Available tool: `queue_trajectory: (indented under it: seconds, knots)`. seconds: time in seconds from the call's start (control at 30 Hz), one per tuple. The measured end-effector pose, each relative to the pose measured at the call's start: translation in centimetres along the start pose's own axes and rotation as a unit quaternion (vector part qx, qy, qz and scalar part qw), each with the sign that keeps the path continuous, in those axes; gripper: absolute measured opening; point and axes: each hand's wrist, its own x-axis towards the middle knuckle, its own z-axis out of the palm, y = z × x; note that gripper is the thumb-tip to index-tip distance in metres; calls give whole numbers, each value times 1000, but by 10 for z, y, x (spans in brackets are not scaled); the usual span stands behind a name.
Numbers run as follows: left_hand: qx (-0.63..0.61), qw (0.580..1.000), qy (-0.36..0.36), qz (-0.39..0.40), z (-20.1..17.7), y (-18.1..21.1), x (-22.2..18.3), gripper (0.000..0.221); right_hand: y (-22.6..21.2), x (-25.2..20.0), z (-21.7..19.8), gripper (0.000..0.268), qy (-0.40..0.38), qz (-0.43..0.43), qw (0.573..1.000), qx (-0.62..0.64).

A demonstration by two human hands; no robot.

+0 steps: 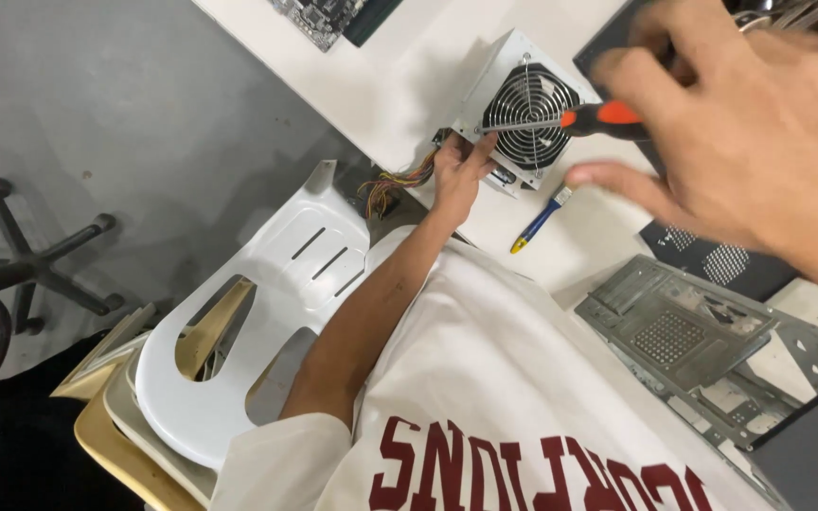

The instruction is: Disassembling a computer power supply unit by removing screws from the fan grill and outer casing using a screwdriver.

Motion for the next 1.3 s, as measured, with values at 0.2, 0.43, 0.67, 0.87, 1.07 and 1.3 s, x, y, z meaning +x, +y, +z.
queue_trajectory:
  seconds: [0.2, 0.43, 0.67, 0.87, 1.07, 1.3]
  knots:
    - [4, 1000, -15, 11, -3, -1, 4, 20, 6, 6, 0, 19, -69, -77, 987, -122]
    - [-6, 1000, 2, 1, -2, -2, 2, 23, 2, 10, -3, 47, -97, -18, 995, -28]
    - [4, 1000, -4, -1, -6, -2, -1, 20, 2, 4, 4, 42, -16, -50, 954, -294]
    - [-10, 1000, -17, 13, -5, -3, -1, 22, -8, 29, -22, 51, -312, 38, 949, -19]
    - [19, 1000, -6, -6, -6, -1, -3, 22, 4, 14, -3, 34, -18, -98, 953, -287]
    - [22, 1000, 6, -4, -3, -2, 2, 24, 1, 21, -3, 49, -157, 0, 967, -199]
